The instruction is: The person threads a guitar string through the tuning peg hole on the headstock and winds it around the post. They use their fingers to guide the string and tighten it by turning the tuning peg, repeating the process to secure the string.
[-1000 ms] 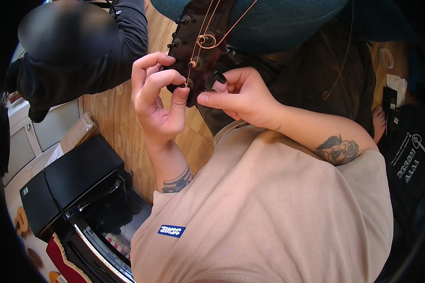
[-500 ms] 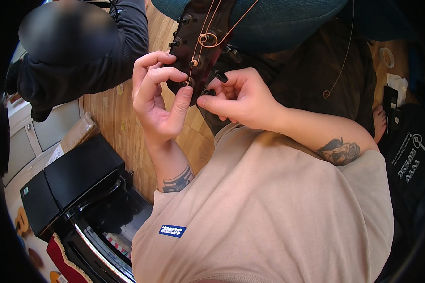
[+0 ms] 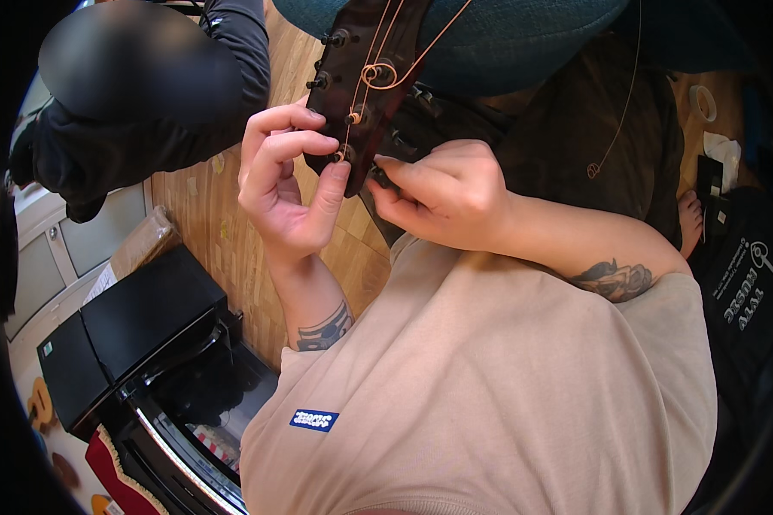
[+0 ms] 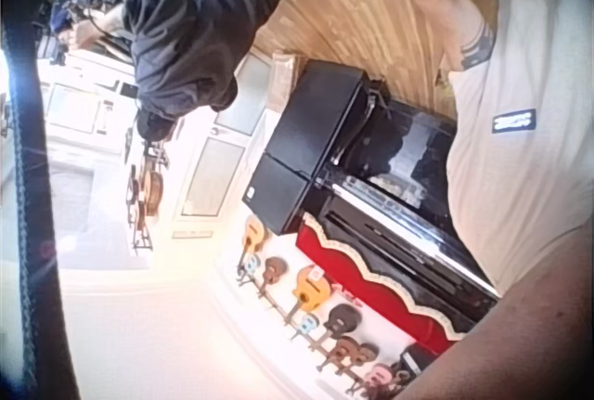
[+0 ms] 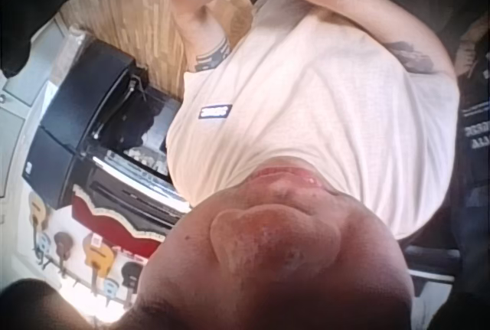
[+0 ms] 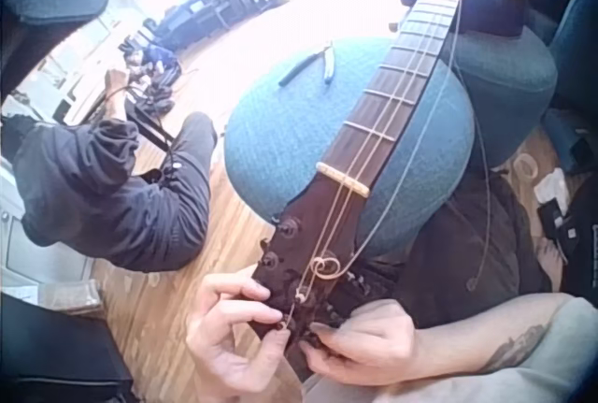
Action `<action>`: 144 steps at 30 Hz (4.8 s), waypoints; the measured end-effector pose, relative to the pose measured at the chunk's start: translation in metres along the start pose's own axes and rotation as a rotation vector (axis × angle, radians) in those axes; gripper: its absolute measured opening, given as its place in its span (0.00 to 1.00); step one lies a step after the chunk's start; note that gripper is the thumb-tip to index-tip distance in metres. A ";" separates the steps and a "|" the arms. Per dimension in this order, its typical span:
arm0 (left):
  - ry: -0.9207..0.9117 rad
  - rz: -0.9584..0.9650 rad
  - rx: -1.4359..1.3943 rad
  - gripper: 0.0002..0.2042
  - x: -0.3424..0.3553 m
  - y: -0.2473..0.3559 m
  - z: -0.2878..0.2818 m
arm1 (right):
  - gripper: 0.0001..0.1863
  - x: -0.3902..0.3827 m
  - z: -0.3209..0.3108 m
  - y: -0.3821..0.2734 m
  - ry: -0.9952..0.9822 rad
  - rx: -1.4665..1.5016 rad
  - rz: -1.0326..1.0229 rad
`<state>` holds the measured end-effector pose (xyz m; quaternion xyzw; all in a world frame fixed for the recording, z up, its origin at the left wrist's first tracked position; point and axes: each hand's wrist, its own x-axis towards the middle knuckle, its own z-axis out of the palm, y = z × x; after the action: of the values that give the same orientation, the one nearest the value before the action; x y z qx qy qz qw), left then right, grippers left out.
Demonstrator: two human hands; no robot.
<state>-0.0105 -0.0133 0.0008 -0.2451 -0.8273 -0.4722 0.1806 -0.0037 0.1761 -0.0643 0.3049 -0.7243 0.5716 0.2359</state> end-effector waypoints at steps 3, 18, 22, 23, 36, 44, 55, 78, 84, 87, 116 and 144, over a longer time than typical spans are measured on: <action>0.004 -0.007 0.001 0.11 0.002 0.002 0.001 | 0.10 0.002 -0.004 0.004 -0.005 -0.069 -0.118; -0.050 -0.035 0.064 0.11 0.004 0.004 -0.003 | 0.08 0.001 -0.012 -0.004 -0.270 0.979 0.867; -0.050 -0.020 0.056 0.10 0.004 0.004 -0.003 | 0.08 0.006 -0.013 -0.002 -0.292 1.147 0.958; -0.044 -0.012 0.054 0.10 0.003 0.003 -0.002 | 0.08 0.010 -0.014 -0.003 -0.296 1.177 1.005; 0.022 0.020 -0.013 0.11 0.000 -0.006 0.001 | 0.09 0.001 -0.007 -0.006 -0.087 0.277 0.348; 0.017 0.006 0.013 0.09 0.001 -0.003 0.001 | 0.17 0.012 -0.017 0.002 -0.376 1.321 1.241; -0.038 0.034 0.025 0.10 0.005 -0.002 -0.003 | 0.11 0.012 -0.012 0.005 -0.321 1.240 1.216; -0.076 0.049 0.034 0.11 0.006 0.002 -0.003 | 0.23 -0.007 -0.009 0.013 -0.529 2.011 1.272; -0.081 0.068 0.058 0.12 0.007 -0.001 0.001 | 0.16 0.003 -0.017 0.005 -0.352 1.353 1.268; -0.051 0.036 0.054 0.12 0.003 -0.002 0.004 | 0.19 0.004 -0.020 -0.004 -0.302 0.804 1.017; 0.187 -0.119 0.067 0.11 -0.005 0.007 0.013 | 0.09 0.013 -0.011 0.006 -0.282 1.028 1.119; 0.085 -0.084 0.033 0.06 0.001 0.004 -0.001 | 0.19 -0.009 0.000 0.009 -0.419 2.351 1.450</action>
<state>-0.0089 -0.0119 0.0049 -0.1870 -0.8361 -0.4757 0.1994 -0.0036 0.1785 -0.0762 -0.0376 0.1578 0.7748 -0.6111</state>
